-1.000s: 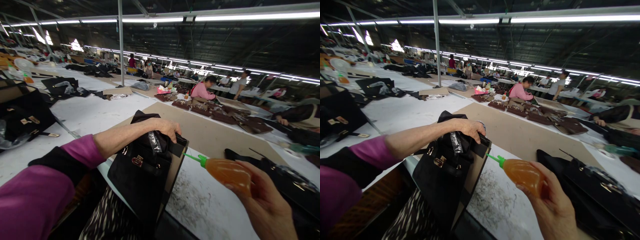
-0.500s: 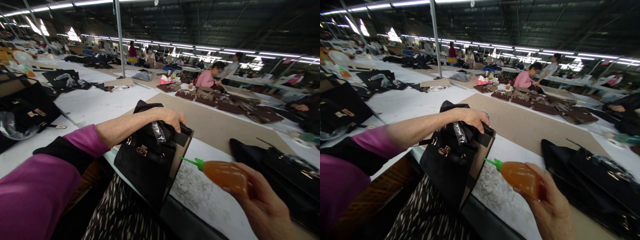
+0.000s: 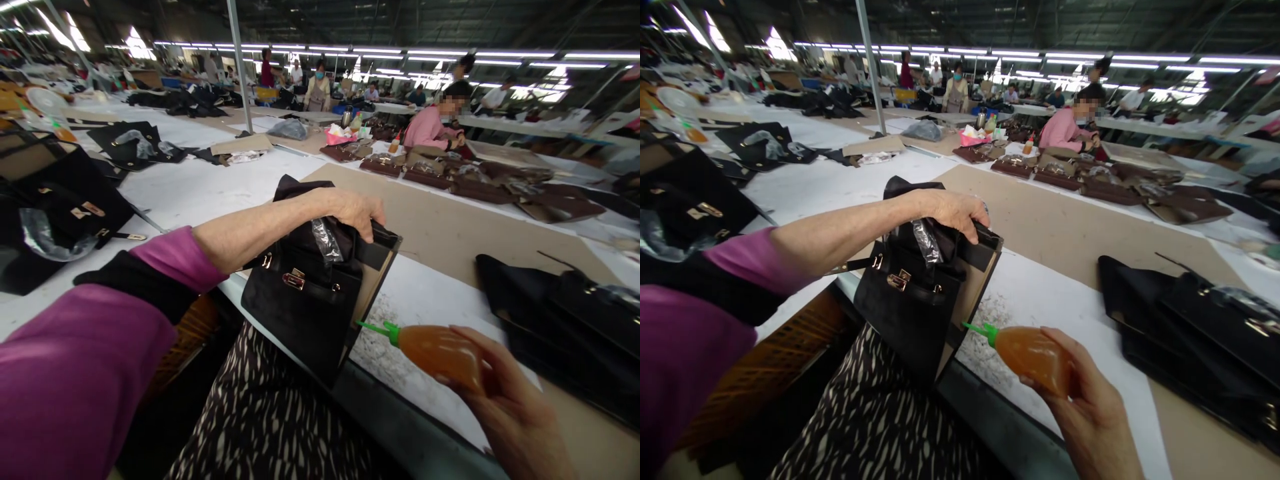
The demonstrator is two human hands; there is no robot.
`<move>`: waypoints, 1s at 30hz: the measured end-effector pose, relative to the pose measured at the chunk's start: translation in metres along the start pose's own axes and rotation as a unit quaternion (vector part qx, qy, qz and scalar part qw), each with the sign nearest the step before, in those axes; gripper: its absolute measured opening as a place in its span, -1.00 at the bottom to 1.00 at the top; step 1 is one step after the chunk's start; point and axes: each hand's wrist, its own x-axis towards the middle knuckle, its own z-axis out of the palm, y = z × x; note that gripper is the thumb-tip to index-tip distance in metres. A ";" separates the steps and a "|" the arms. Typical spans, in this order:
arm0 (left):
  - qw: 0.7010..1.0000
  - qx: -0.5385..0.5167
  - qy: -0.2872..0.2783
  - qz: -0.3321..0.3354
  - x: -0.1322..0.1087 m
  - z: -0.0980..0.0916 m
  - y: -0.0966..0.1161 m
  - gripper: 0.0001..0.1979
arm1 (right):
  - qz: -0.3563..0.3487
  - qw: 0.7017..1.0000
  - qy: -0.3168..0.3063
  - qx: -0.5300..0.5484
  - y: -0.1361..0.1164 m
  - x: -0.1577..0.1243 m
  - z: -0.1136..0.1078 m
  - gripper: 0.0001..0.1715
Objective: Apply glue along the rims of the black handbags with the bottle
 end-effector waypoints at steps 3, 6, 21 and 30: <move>1.000 -0.004 0.000 0.000 0.001 0.000 -0.002 -0.87 | 0.021 0.999 -0.022 0.025 0.004 -0.005 0.001 -0.41; 1.000 -0.001 0.001 -0.001 -0.001 0.000 0.002 -0.88 | 0.037 0.998 -0.033 0.037 0.004 -0.008 0.002 -0.42; 0.997 0.067 0.035 0.018 -0.034 -0.028 0.017 -0.91 | 0.186 0.956 0.005 0.228 0.015 -0.004 0.012 -0.28; 0.943 0.282 0.174 0.002 -0.059 -0.060 0.052 -0.91 | 0.196 0.905 0.071 0.372 0.001 0.025 0.029 -0.31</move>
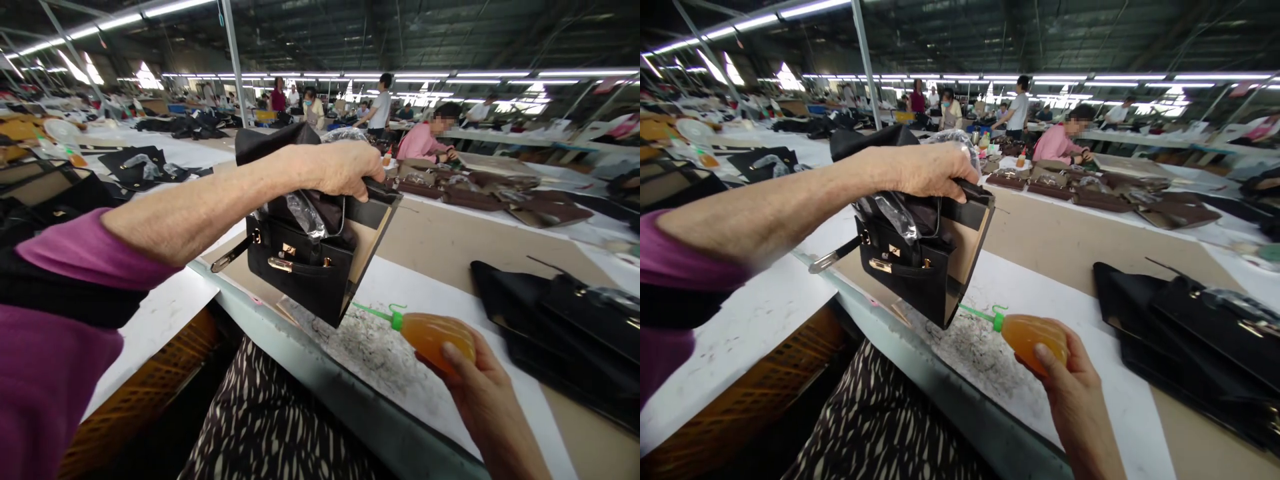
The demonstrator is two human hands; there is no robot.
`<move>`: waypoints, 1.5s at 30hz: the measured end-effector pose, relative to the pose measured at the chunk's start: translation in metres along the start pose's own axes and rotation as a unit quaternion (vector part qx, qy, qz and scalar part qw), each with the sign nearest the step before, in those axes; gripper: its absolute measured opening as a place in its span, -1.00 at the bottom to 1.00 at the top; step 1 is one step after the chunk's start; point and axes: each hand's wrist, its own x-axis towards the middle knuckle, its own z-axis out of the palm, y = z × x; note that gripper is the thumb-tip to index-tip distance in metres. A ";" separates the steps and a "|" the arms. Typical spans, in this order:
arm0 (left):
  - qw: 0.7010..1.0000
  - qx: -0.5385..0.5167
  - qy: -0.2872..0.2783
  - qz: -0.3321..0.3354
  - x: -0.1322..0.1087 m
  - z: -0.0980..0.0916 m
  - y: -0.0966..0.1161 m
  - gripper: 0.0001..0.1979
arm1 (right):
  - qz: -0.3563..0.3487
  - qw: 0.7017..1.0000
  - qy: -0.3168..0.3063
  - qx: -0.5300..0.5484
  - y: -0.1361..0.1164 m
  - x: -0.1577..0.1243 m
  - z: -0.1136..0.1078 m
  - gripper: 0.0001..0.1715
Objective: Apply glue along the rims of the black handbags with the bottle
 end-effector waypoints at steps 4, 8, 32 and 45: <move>0.997 0.066 0.023 -0.023 -0.013 0.033 0.008 -0.84 | -0.019 1.000 -0.015 -0.003 0.008 0.014 0.004 -0.35; 0.994 0.095 0.004 -0.044 -0.041 0.052 0.021 -0.86 | -0.028 0.999 -0.013 -0.021 0.019 0.019 0.006 -0.36; 0.997 0.064 0.029 -0.031 -0.066 0.073 0.039 -0.89 | -0.156 0.960 0.001 -0.232 0.026 0.056 0.022 -0.28; 0.993 0.092 0.072 -0.003 -0.083 0.086 0.049 -0.94 | -0.105 0.964 -0.049 -0.240 0.038 0.047 0.016 -0.31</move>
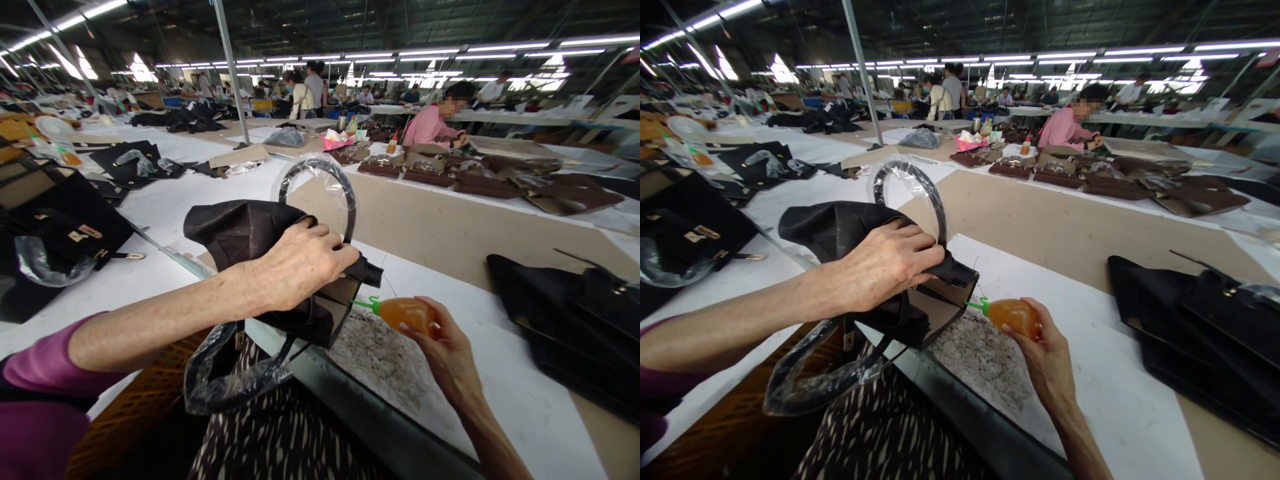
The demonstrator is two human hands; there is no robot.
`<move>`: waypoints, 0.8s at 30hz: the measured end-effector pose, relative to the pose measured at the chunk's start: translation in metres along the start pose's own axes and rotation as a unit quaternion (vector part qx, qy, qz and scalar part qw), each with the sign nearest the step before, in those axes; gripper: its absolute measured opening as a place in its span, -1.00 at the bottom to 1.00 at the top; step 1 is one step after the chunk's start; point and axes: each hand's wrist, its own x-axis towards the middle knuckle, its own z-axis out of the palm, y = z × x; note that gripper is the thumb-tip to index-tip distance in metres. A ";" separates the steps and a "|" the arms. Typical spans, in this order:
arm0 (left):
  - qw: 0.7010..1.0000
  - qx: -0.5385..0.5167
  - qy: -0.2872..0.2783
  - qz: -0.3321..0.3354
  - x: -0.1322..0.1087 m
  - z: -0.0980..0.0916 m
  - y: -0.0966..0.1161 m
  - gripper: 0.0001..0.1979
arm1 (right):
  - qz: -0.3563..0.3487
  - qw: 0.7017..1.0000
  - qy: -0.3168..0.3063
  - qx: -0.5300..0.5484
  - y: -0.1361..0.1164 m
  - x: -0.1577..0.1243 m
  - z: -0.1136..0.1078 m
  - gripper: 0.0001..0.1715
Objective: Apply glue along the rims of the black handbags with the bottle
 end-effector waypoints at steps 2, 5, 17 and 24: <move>1.000 0.009 0.008 0.007 -0.006 0.000 0.003 -0.94 | 0.013 1.000 -0.011 0.000 0.001 -0.001 0.000 -0.31; 1.000 0.020 0.014 0.016 -0.015 -0.002 0.008 -0.93 | 0.032 0.999 -0.016 0.015 0.003 -0.001 -0.001 -0.31; 0.998 0.037 0.035 0.026 -0.021 -0.003 0.012 -0.93 | 0.103 0.989 0.003 0.109 -0.002 0.001 -0.004 -0.33; 0.998 0.035 0.034 0.031 -0.020 -0.002 0.012 -0.92 | 0.103 0.989 -0.024 0.099 -0.001 0.001 -0.004 -0.33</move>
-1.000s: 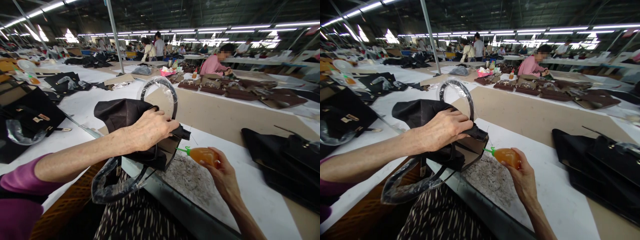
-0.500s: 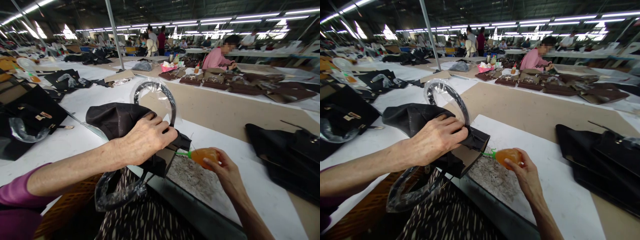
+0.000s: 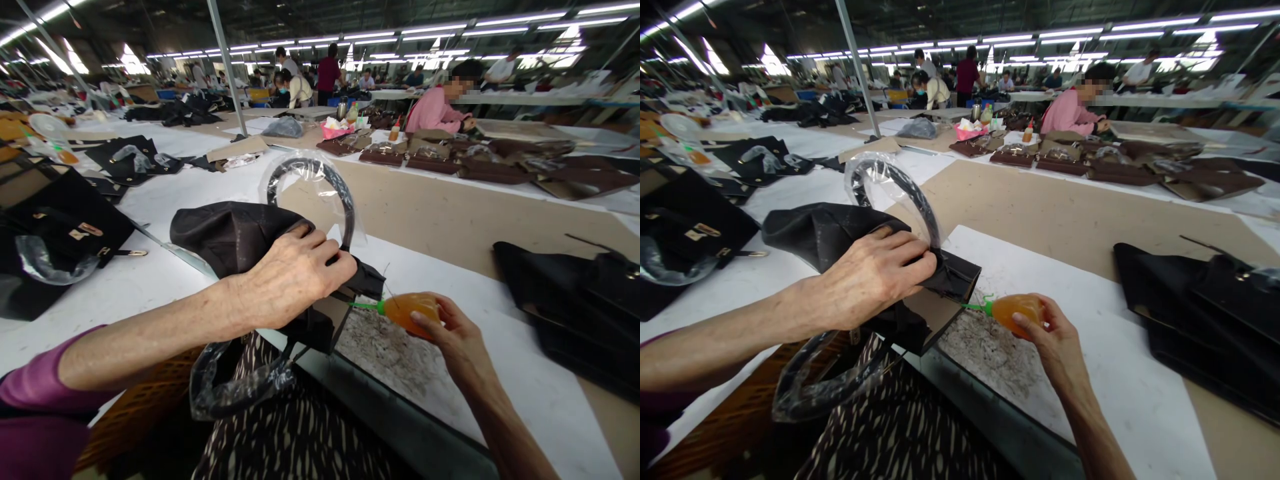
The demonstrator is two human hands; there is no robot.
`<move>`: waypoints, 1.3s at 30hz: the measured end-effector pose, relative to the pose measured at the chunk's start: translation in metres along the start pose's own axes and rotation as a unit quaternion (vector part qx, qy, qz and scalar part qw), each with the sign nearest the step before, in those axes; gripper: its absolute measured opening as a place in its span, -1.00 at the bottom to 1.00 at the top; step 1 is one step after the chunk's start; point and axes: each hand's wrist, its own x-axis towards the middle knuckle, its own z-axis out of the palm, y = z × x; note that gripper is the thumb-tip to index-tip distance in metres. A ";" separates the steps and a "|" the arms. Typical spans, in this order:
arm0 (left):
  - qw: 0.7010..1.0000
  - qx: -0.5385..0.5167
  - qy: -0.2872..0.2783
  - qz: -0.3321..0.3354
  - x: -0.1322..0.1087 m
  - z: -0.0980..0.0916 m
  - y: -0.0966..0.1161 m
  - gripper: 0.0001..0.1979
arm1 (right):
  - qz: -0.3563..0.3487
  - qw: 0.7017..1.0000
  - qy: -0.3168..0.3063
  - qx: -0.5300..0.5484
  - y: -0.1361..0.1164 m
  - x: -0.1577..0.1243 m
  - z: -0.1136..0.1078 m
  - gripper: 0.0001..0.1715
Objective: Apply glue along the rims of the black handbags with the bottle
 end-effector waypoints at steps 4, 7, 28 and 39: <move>1.000 0.001 0.003 0.005 0.000 0.002 0.001 -0.90 | 0.002 1.000 -0.007 -0.011 -0.001 -0.002 -0.001 -0.33; 1.000 0.004 0.004 0.005 0.000 0.004 0.002 -0.89 | 0.007 1.000 -0.005 -0.011 -0.002 -0.005 -0.003 -0.35; 1.000 0.005 -0.008 0.013 0.000 0.002 0.001 -0.89 | -0.062 0.991 0.071 -0.090 0.006 -0.009 0.007 -0.32; 1.000 0.008 0.021 0.015 -0.003 0.007 0.002 -0.93 | 0.010 1.000 0.002 -0.011 -0.003 -0.014 -0.001 -0.33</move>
